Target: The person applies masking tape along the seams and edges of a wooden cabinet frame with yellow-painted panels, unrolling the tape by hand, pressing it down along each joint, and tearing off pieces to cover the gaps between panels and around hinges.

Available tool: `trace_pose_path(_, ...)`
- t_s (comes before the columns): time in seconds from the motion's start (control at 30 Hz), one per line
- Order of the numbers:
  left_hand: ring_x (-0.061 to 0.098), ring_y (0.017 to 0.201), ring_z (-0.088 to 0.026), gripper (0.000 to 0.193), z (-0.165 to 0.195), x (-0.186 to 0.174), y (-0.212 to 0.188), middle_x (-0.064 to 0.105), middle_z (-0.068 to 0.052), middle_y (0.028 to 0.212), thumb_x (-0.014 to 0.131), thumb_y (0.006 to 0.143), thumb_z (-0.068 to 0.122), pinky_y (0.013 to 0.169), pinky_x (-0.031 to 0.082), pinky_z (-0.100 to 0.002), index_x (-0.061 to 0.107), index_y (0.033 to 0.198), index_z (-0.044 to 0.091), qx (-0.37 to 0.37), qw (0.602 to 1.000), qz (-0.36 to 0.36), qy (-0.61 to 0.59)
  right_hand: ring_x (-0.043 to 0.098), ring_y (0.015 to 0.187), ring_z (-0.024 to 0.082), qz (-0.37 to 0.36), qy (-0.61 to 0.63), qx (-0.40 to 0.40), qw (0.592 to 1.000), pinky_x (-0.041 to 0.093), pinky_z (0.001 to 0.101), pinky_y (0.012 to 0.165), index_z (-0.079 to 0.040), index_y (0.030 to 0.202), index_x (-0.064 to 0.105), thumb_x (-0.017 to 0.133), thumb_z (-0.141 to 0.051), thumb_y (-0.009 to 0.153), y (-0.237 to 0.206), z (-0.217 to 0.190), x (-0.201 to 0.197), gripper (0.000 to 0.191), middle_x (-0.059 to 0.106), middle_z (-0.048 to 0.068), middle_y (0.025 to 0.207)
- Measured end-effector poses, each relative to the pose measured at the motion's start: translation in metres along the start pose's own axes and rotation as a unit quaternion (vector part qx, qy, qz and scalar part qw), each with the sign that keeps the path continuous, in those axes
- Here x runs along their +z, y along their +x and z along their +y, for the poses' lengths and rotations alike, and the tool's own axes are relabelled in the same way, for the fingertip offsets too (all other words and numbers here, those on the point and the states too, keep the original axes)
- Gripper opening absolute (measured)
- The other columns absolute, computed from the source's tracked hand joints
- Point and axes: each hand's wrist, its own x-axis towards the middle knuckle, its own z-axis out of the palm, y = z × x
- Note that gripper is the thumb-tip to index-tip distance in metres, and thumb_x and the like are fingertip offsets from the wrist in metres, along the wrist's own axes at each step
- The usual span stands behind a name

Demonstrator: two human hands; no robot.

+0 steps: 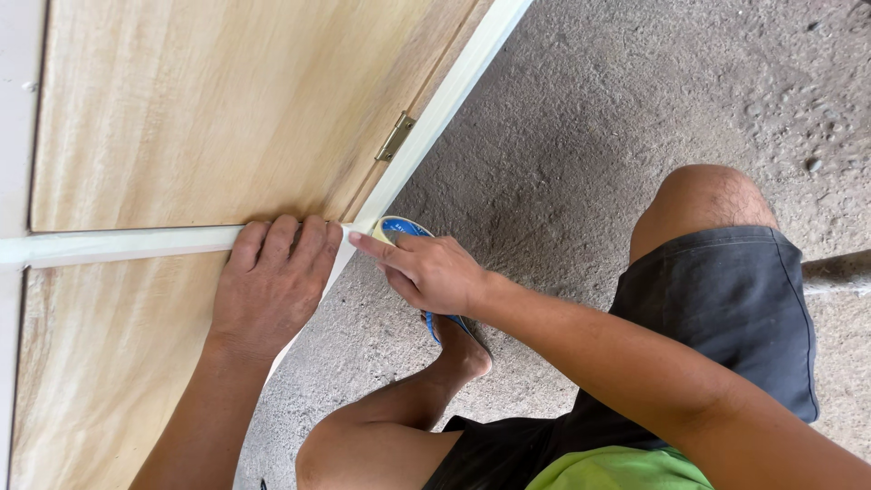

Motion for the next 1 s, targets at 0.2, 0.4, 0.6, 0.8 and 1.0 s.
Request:
trace_pose_path(0.2, 0.053, 0.115, -0.018, 0.038, -0.003, 0.005, -0.002, 0.064, 0.003, 0.12, 0.062, 0.092, 0.027, 0.101, 0.042, -0.035, 0.073, 0.127, 0.017, 0.009, 0.999, 0.026, -0.024, 0.063, 0.066, 0.025, 0.023, -0.053, -0.02, 0.998, 0.054, 0.0411, 0.053, -0.02, 0.158, 0.042, 0.069, -0.013, 0.097, -0.015, 0.013, 0.006, 0.066, 0.059, 0.008, 0.084)
trace_pose_path(0.4, 0.052, 0.115, -0.018, 0.036, -0.003, 0.011, -0.005, 0.064, 0.005, 0.121, 0.063, 0.096, 0.03, 0.102, 0.041, -0.035, 0.073, 0.129, 0.02, 0.009, 0.999, 0.026, -0.021, 0.065, 0.067, 0.026, -0.022, -0.093, 0.025, 0.995, 0.056, 0.0403, 0.052, -0.027, 0.161, 0.034, 0.07, -0.014, 0.095, -0.01, 0.008, 0.012, 0.076, 0.059, 0.01, 0.086)
trace_pose_path(0.6, 0.053, 0.113, -0.017, 0.037, -0.006, 0.01, -0.004, 0.063, 0.004, 0.118, 0.063, 0.094, 0.03, 0.098, 0.041, -0.035, 0.073, 0.129, 0.019, 0.026, 0.999, 0.023, -0.019, 0.066, 0.072, 0.028, -0.111, -0.197, 0.023, 0.974, 0.06, 0.0409, 0.059, -0.024, 0.166, 0.024, 0.066, -0.008, 0.09, -0.003, 0.006, 0.013, 0.088, 0.06, 0.013, 0.088)
trace_pose_path(0.8, 0.055, 0.113, -0.018, 0.039, -0.006, 0.007, -0.005, 0.064, 0.002, 0.12, 0.062, 0.093, 0.027, 0.1, 0.044, -0.035, 0.072, 0.129, 0.015, 0.023, 0.999, 0.037, -0.014, 0.065, 0.072, 0.029, -0.062, -0.16, 0.015, 0.985, 0.058, 0.0419, 0.058, -0.027, 0.163, 0.029, 0.065, -0.012, 0.09, -0.007, 0.001, -0.002, 0.083, 0.058, 0.01, 0.086)
trace_pose_path(1.0, 0.058, 0.115, -0.02, 0.043, -0.01, 0.006, -0.008, 0.065, -0.002, 0.121, 0.06, 0.09, 0.024, 0.102, 0.045, -0.035, 0.071, 0.129, 0.01, 0.029, 0.996, 0.06, -0.06, 0.07, 0.063, 0.027, -0.02, 0.136, 0.257, 0.957, 0.055, 0.0397, 0.059, -0.006, 0.155, 0.038, 0.053, -0.034, 0.107, -0.003, -0.016, -0.014, 0.057, 0.068, 0.011, 0.068)
